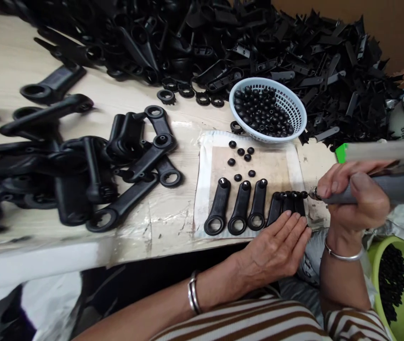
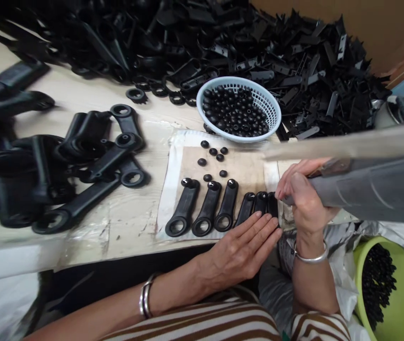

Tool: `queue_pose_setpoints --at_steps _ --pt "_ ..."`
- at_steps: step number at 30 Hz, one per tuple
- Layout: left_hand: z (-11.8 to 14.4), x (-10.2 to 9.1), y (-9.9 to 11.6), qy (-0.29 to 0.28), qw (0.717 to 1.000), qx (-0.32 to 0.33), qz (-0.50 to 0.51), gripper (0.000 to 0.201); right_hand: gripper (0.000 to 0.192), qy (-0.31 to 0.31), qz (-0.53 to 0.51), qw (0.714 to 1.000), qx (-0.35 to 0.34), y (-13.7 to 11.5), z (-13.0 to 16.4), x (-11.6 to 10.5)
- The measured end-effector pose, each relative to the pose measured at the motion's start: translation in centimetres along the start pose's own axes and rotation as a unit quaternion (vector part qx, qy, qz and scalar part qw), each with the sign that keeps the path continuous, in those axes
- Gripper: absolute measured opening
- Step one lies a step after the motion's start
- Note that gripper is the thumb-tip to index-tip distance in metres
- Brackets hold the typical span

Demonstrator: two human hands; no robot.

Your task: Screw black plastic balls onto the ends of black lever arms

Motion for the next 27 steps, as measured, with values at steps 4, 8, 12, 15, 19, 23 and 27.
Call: queue_pose_setpoints --at_steps 4,8,12,15,19,23,27 --pt "0.0 0.2 0.0 0.014 1.0 -0.01 -0.008 0.029 0.015 -0.004 -0.04 0.998 -0.05 -0.4 -0.3 -0.4" --pt "-0.1 0.4 0.1 0.026 1.0 -0.01 -0.01 0.027 0.018 0.011 -0.07 0.996 -0.048 -1.1 -0.4 -1.4" --pt "-0.2 0.4 0.0 0.03 0.999 -0.01 -0.009 0.026 0.011 0.014 -0.083 0.994 -0.076 -2.6 0.2 -1.2" --pt "-0.2 0.1 -0.1 0.037 0.999 -0.015 -0.003 0.025 0.013 0.014 -0.076 0.994 -0.08 -2.6 0.6 -0.6" --pt "-0.3 -0.1 -0.2 0.034 0.999 -0.016 -0.002 0.026 0.01 0.014 -0.074 0.993 -0.088 -2.3 0.8 0.0" --pt "-0.3 0.0 -0.1 0.031 0.999 -0.016 0.0 0.026 0.012 0.013 -0.076 0.993 -0.087 -2.1 0.7 0.2" --pt "-0.2 0.1 -0.1 0.026 1.0 -0.011 0.0 0.027 0.017 0.005 -0.096 0.99 -0.101 -1.9 0.7 0.1"
Point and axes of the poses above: each hand's wrist, its own z-axis away from the middle knuckle, its own x-axis out of the palm, y = z × x, the point moved 9 cm from there along -z, towards the middle knuckle, and after that the axes turned 12 degrees about -y, right-handed, at the moved point
